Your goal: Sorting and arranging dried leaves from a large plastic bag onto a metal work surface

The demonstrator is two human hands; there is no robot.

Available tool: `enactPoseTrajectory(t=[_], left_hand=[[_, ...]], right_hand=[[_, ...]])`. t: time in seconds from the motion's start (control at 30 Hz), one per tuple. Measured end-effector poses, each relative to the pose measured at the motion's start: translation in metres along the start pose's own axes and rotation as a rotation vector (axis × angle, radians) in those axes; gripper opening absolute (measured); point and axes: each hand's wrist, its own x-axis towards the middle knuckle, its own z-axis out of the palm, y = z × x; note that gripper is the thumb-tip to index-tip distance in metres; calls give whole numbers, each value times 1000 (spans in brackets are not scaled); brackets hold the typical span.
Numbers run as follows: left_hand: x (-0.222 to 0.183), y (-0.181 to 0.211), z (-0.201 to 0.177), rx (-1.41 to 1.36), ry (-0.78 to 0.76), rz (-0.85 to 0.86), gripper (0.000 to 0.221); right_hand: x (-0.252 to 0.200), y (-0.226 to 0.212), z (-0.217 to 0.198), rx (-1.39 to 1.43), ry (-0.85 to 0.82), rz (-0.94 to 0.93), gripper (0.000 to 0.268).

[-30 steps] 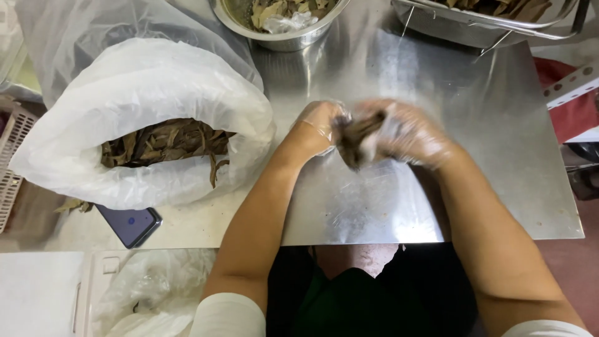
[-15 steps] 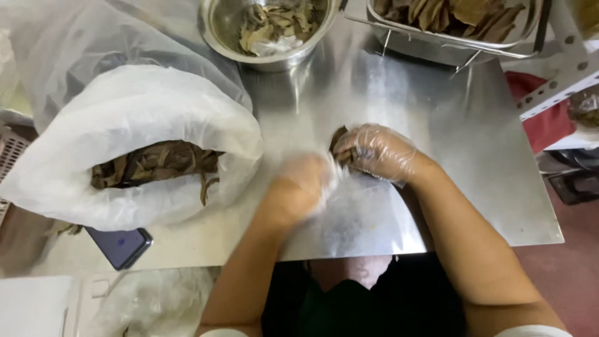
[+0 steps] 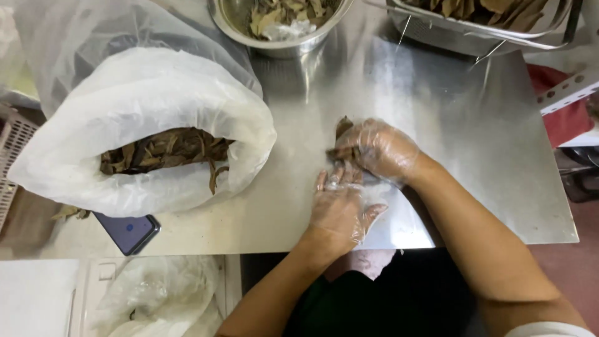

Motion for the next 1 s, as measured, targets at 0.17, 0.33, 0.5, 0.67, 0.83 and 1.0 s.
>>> enactPoseTrajectory(t=[0.17,0.33,0.5,0.67,0.83,1.0], left_hand=[[2,7,-9,28,-38,-77,76],[1,6,0,35,-19,-89,78],[2,-9,13,-28,64,-101,72],[4,8,-18,23,-164,-142,85],[3,9,-12,75,-205,-128,86],[11,11,-4,94,-29,-117,71]], right_hand=[[29,42,11,-147,52,-107,24],[48,70,3,-373,170,-32,25],[36,32,-3,-421,68,263,24],[4,17,-1,-282,24,446,27],[-9,39,15,-311,108,262,22],[-5,66,30,-860,246,33,21]])
